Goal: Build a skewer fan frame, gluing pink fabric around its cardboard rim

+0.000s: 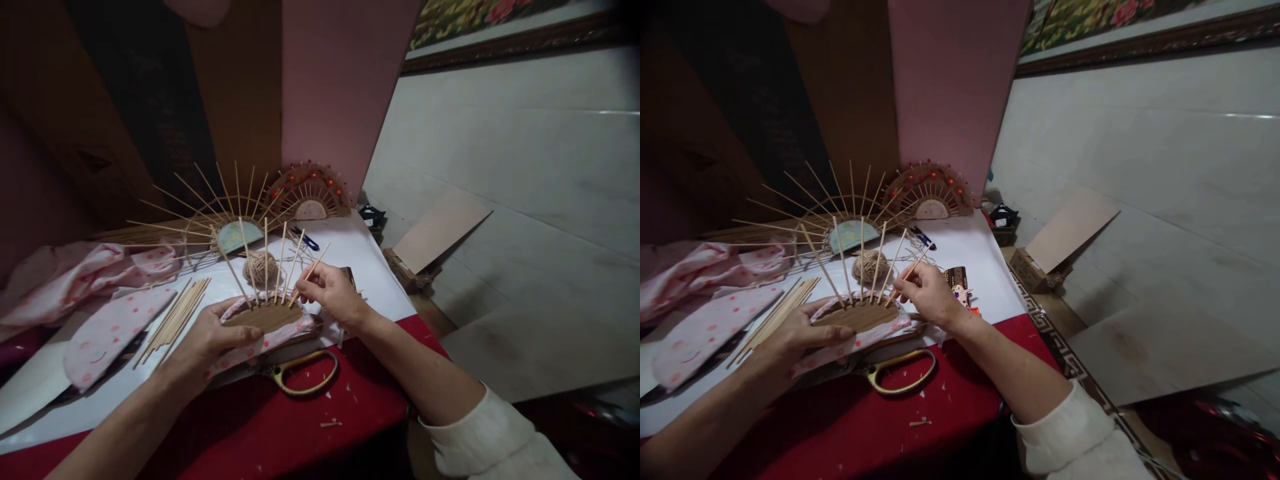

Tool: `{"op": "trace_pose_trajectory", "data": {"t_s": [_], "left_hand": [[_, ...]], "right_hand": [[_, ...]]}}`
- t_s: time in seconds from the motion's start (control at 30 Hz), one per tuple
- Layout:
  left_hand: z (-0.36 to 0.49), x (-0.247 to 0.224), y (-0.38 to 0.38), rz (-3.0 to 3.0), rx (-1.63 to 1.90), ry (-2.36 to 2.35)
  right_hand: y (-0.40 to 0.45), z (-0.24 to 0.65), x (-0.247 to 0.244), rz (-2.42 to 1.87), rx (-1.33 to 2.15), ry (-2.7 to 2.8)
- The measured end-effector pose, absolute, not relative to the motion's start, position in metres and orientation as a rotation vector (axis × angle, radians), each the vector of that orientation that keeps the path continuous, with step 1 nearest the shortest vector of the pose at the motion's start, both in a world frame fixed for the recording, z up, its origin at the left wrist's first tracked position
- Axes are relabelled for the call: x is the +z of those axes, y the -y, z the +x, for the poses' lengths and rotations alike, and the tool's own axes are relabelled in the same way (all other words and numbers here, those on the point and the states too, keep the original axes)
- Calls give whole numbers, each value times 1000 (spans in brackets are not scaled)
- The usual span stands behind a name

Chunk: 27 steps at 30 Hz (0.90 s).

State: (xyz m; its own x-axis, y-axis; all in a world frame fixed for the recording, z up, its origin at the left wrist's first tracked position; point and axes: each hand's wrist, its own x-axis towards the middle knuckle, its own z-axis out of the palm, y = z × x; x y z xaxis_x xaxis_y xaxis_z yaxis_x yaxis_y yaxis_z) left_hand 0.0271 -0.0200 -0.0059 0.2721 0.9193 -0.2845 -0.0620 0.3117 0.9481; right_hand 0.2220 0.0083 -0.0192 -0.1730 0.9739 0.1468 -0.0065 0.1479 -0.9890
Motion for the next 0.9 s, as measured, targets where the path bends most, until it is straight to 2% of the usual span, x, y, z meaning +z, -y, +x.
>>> {"op": "trace_pose_trajectory", "data": {"t_s": [0.27, 0.9], "left_hand": [[27, -7, 20, 1012, 818, -1112], [25, -7, 18, 1026, 868, -1115]], "right_hand": [[-7, 218, -20, -1073, 1132, 1443], [-13, 224, -25, -967, 1260, 1341]]}}
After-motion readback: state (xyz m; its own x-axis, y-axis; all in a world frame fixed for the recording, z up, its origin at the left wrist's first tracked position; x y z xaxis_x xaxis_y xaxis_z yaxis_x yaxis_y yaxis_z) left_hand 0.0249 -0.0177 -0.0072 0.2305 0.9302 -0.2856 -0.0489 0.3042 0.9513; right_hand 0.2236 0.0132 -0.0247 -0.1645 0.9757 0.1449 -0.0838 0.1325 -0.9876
